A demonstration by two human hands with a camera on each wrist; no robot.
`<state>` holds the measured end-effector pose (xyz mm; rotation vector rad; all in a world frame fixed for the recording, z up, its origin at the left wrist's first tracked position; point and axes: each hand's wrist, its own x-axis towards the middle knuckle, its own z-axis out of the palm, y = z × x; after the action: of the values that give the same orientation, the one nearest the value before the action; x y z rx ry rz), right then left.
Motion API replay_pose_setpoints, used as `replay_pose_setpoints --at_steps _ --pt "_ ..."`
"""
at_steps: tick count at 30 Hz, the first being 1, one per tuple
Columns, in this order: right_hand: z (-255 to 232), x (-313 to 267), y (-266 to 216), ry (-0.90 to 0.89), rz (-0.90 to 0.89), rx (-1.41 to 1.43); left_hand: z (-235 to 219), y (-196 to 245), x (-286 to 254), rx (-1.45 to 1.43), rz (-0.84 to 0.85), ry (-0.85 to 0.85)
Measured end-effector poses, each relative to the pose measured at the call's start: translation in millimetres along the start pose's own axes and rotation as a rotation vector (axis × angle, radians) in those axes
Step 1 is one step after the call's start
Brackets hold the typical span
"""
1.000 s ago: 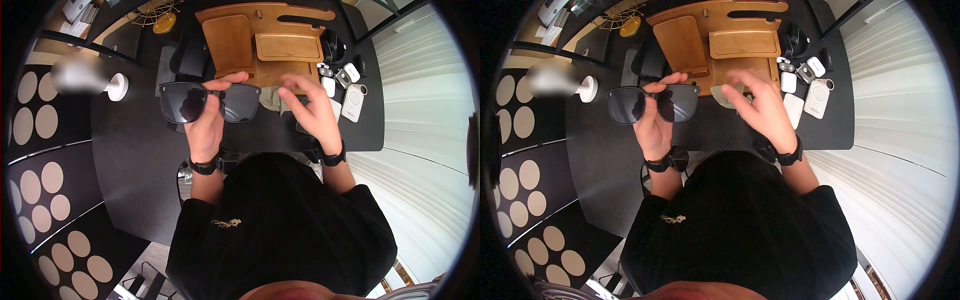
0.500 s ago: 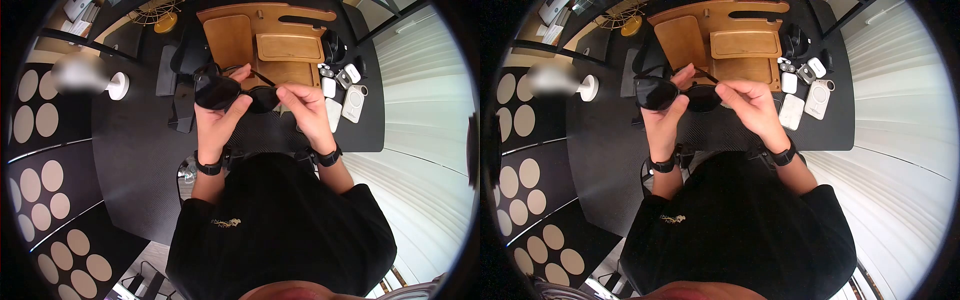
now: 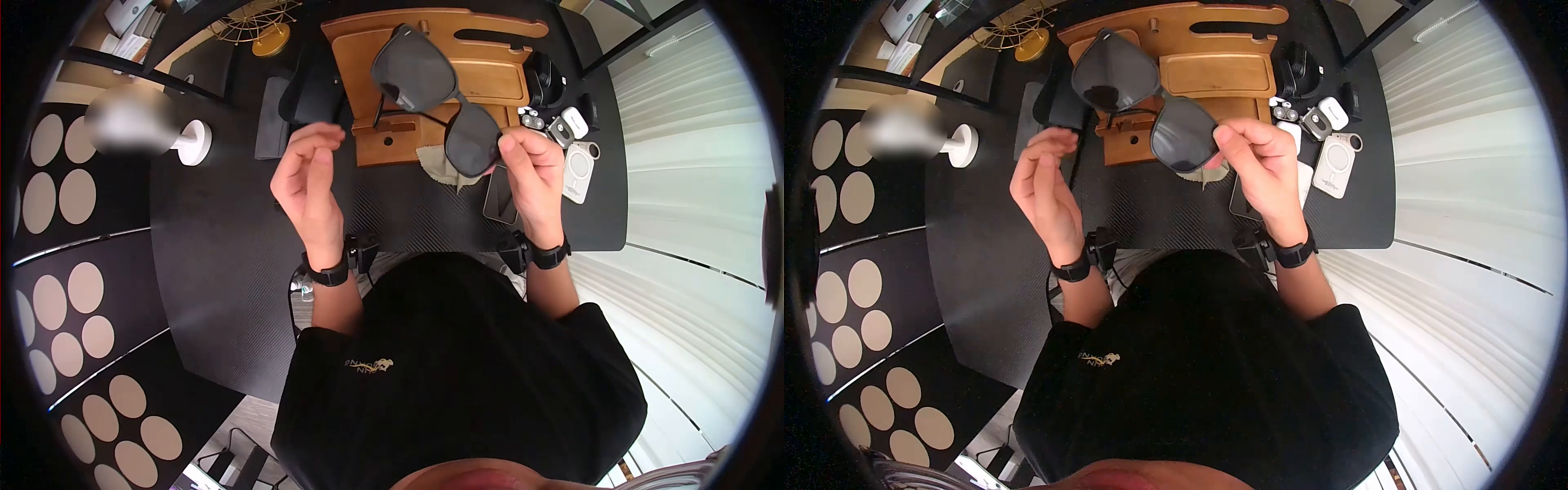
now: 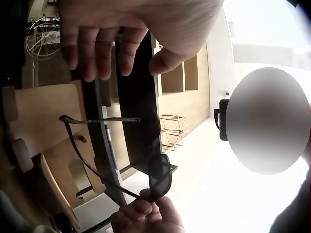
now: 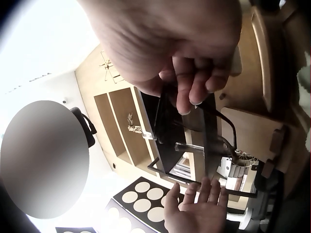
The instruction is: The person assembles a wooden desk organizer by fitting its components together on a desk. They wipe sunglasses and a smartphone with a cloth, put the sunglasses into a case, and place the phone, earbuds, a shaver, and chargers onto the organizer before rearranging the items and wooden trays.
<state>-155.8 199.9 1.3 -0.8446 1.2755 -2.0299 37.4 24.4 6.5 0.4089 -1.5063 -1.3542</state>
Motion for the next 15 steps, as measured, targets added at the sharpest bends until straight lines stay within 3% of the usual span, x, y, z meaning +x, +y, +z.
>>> replay_pose_setpoints --at_steps 3,6,10,15 --pt "0.6 -1.1 -3.5 -0.052 -0.009 -0.006 12.3 4.6 2.9 0.098 0.017 0.063" --pt "1.0 -0.6 -5.2 -0.103 -0.007 0.082 12.7 9.1 2.6 0.154 -0.219 -0.098" --pt "3.1 -0.5 -2.1 -0.094 -0.008 0.081 13.5 4.9 0.8 0.302 -0.139 -0.228" --pt "2.8 -4.1 -0.7 -0.086 0.003 0.093 17.2 -0.3 -2.2 0.364 -0.091 -0.148"
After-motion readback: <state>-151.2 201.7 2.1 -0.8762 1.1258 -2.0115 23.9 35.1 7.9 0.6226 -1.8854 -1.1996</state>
